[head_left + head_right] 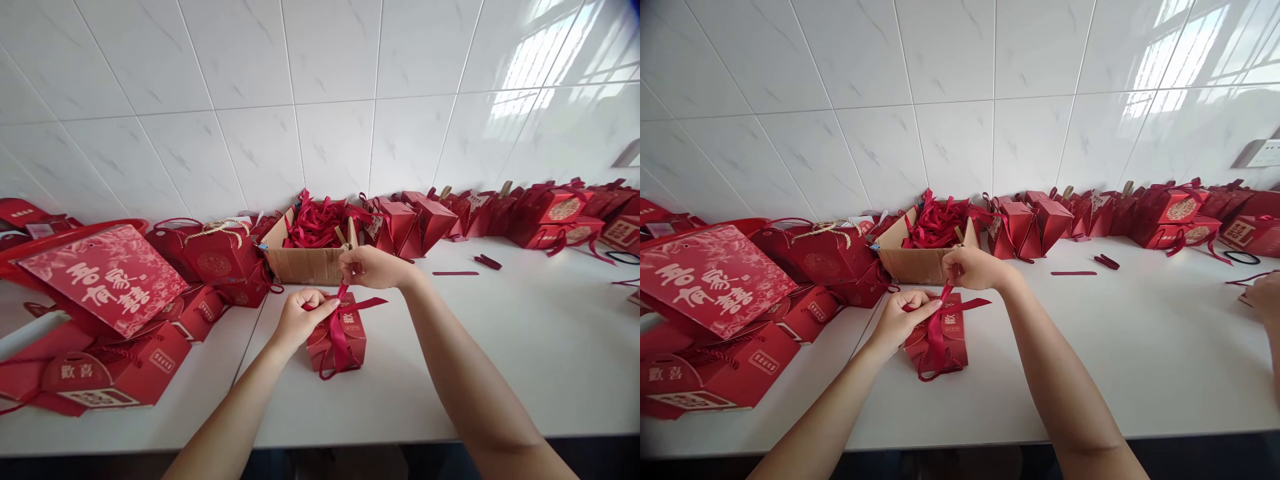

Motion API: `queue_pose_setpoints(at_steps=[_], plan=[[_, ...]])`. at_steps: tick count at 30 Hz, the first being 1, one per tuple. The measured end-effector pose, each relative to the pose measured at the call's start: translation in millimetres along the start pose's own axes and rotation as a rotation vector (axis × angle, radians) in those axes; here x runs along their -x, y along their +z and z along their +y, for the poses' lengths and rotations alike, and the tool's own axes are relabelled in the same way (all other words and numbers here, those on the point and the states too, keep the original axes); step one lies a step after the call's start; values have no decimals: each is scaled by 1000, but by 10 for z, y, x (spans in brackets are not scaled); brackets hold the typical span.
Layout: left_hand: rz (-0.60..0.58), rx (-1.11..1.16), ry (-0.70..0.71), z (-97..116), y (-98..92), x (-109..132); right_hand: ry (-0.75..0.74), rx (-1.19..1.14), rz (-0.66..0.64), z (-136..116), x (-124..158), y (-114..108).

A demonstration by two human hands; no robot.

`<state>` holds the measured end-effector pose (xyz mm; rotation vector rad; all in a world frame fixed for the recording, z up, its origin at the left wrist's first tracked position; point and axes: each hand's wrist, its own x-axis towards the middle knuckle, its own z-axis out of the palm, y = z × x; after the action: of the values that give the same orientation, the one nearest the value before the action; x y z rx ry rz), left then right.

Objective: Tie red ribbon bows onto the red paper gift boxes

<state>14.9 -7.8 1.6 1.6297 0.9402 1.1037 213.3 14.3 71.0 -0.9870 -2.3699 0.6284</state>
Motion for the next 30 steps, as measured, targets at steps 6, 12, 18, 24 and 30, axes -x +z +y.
queue_pose_setpoints(at_steps=[6, 12, 18, 24, 30], plan=[[13, -47, 24, -16, -18, -13, 19, 13, 71, 73, 4, 3], [-8, -33, 14, -15, -36, 7, 14, 14, 121, 55, -8, 8], [-20, 9, -14, -22, -33, 8, 4, -38, 96, 27, 6, -30], [-4, 18, -24, -4, -26, 10, 55, -194, -1, 58, 11, -52], [7, 14, -25, 22, -15, 13, 327, -168, -230, 126, 0, -37]])
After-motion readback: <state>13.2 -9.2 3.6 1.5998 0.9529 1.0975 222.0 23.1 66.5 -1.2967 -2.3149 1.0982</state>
